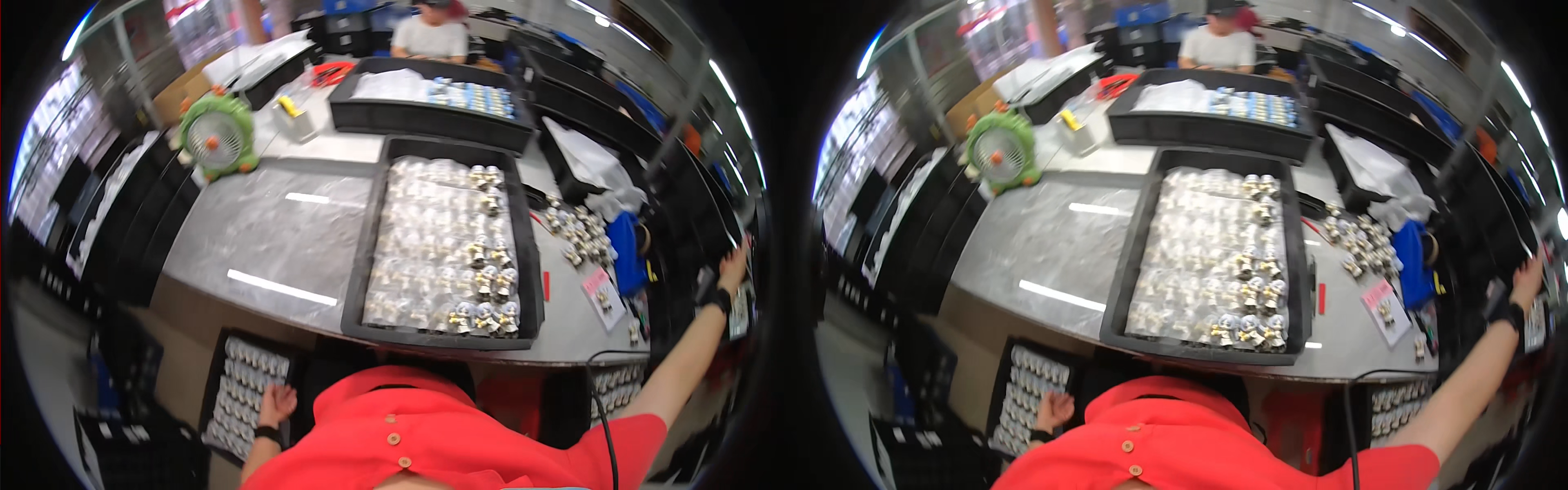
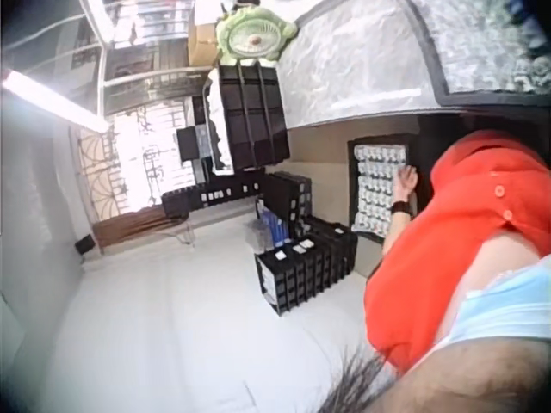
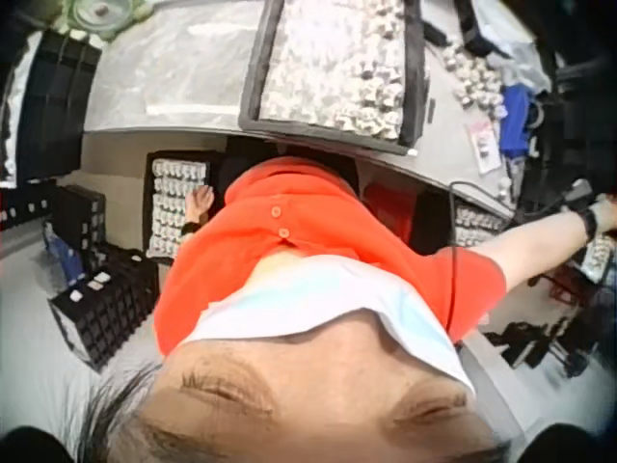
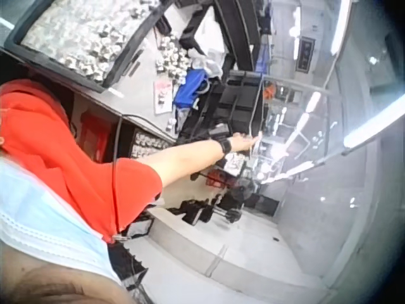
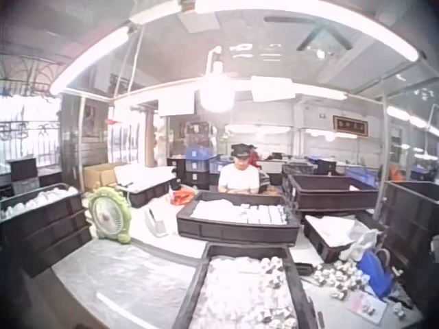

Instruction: The person assembles small decorative figurines by hand at a workstation. They pick up each figurine, rotate it to inspect it, and place it into a black tray lined with white paper. The person repeats this process for multiple figurines, arranging them in rows within the tray.

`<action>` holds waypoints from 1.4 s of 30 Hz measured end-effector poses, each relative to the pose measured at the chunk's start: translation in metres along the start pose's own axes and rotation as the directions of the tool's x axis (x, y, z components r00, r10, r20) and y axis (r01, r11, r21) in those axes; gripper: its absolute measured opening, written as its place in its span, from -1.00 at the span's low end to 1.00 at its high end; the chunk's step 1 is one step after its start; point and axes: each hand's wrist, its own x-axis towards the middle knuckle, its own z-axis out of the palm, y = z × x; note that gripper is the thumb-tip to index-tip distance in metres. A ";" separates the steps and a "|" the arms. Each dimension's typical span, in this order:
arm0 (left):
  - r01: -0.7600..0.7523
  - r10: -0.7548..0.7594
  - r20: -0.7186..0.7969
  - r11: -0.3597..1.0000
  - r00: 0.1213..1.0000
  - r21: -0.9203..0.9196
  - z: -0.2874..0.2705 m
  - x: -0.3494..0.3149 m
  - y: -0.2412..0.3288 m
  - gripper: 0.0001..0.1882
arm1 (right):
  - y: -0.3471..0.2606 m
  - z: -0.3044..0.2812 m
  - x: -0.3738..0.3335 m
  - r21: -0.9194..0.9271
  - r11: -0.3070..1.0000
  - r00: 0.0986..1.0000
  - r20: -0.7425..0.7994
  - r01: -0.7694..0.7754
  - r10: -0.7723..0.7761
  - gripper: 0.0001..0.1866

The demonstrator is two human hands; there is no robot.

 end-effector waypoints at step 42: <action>-0.764 0.699 0.415 0.645 0.583 -0.014 0.266 -0.226 0.094 -0.68 | -0.093 0.174 -0.295 0.465 0.885 0.858 0.462 -0.020 -0.224 -0.59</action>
